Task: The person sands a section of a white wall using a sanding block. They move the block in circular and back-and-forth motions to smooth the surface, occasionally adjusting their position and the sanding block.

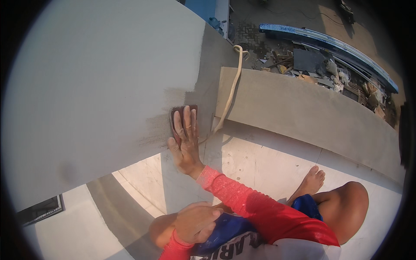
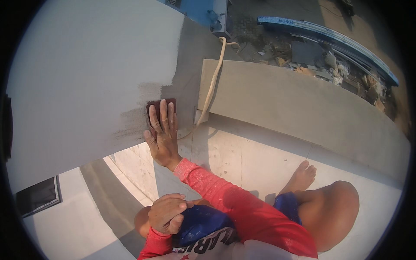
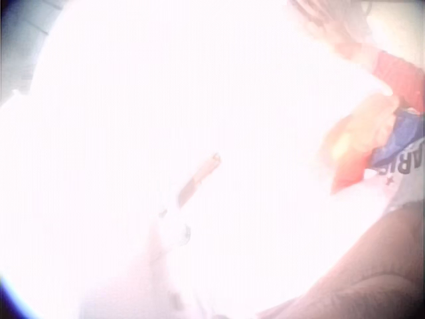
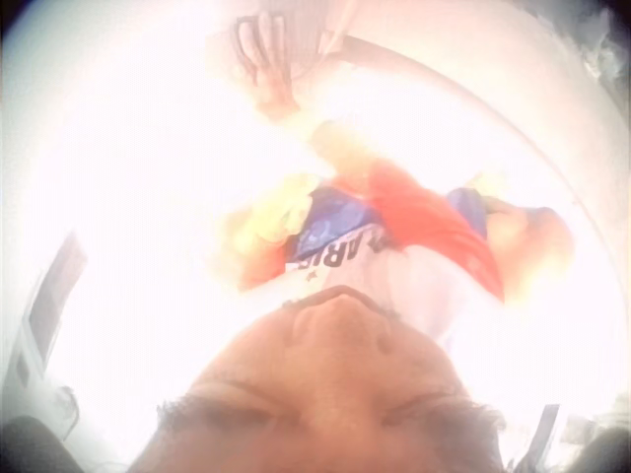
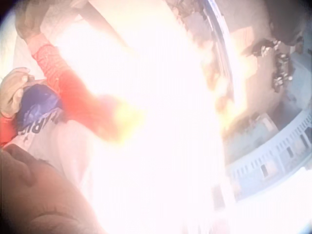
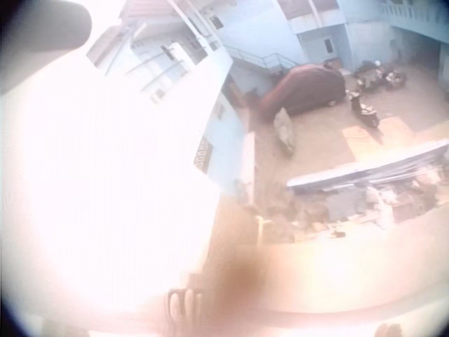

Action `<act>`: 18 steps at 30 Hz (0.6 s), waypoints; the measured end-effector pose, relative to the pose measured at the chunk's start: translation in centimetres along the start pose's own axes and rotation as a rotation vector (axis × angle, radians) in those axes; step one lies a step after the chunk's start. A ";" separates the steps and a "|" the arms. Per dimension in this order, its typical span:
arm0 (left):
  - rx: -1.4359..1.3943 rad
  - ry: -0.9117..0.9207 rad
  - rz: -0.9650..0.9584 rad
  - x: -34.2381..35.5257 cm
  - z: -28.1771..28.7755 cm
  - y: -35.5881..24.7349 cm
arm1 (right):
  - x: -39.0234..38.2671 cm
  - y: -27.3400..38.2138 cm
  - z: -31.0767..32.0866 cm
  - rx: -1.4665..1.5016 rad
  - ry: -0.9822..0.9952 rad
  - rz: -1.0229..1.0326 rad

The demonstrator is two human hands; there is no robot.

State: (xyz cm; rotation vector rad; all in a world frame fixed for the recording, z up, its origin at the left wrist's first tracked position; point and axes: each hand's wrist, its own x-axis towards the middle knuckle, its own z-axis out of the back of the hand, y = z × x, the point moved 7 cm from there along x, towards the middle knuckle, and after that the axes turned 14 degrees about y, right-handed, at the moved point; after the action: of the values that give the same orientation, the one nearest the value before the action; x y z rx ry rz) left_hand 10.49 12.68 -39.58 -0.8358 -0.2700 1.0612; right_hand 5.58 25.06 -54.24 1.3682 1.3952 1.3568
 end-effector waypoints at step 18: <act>0.038 0.047 0.088 2.4 -2.3 -2.5 | 23.5 -10.9 12.6 0.032 -0.178 -0.146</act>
State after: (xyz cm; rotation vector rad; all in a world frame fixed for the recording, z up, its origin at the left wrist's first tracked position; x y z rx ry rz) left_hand 14.63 13.08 -39.74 -0.8434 -0.1744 1.1237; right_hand 12.15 51.68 -63.16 1.3450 1.3732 1.0954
